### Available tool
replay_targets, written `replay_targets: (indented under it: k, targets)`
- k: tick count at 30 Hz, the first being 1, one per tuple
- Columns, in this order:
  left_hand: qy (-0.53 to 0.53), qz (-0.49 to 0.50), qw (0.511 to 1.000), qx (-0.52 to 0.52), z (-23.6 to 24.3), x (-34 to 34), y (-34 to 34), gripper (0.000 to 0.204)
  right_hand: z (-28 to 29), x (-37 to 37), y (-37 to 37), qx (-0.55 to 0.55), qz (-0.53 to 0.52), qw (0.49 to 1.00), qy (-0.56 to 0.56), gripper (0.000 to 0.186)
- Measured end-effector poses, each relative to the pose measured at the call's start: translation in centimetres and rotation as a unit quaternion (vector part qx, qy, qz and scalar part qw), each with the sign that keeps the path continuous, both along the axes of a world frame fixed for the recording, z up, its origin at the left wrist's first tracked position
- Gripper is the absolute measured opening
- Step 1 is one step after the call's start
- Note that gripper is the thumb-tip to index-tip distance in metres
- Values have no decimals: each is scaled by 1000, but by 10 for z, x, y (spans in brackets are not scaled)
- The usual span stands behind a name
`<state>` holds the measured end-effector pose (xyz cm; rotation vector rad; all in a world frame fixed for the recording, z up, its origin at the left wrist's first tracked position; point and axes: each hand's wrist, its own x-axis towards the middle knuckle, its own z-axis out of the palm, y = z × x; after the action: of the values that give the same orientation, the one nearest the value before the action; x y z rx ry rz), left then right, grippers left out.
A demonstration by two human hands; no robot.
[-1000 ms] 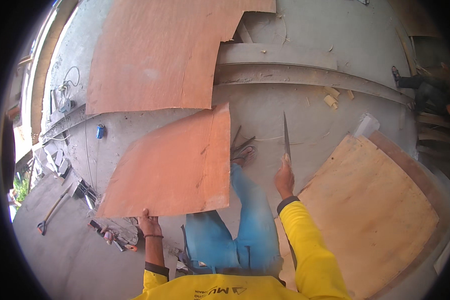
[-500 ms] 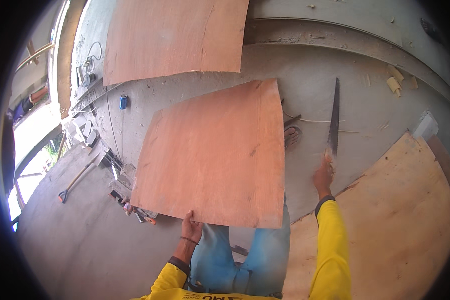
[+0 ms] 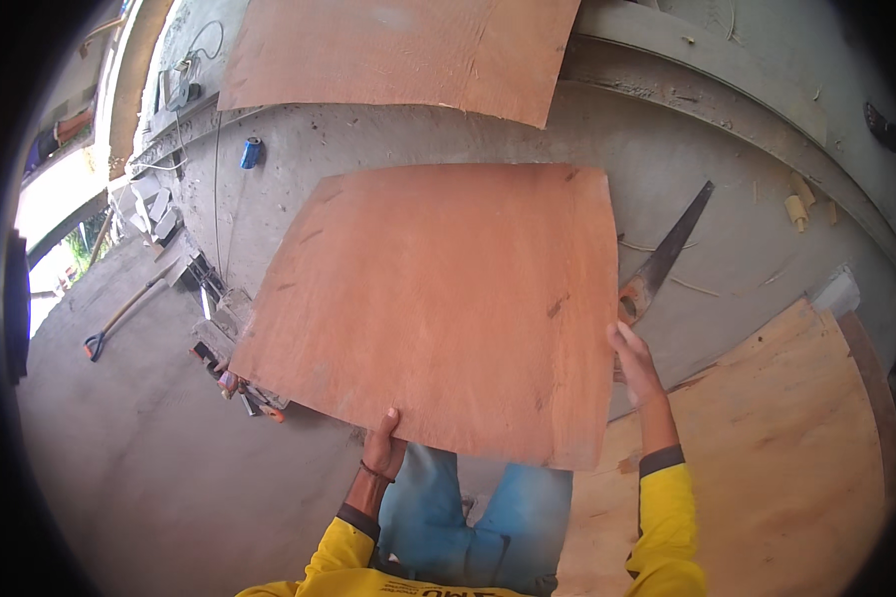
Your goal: The person is cutting a large piece of plywood using a hand saw. They measure and mark the wood with a ruler and pencil, then proceed to cut along the marked line. The person adjusts the wood and continues cutting until the piece is separated.
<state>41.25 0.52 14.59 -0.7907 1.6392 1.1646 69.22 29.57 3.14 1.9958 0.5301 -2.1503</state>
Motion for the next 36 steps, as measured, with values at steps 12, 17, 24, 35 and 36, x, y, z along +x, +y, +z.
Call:
replay_targets:
  k: [12, 17, 24, 35, 36]
  targets:
    - [111, -156, 981, 17, 111, -26, 58, 42, 95, 51, -74, 140, -10, 989, -39, 35]
    - [41, -197, 979, 9, 163, -10, 84, 43, 188, 97, -69, 128, -73, 987, -65, 47]
    - [11, -39, 998, 44, 182, -18, 120, 37, 317, 36, 10, 224, -210, 951, 35, 45]
    - [588, -145, 782, -147, 207, -148, 78, 52, 391, -156, 39, 332, 153, 908, 206, 37]
    - [634, -233, 727, -124, 271, -147, 102, 54, 387, -175, 29, 355, 170, 888, 236, 38]
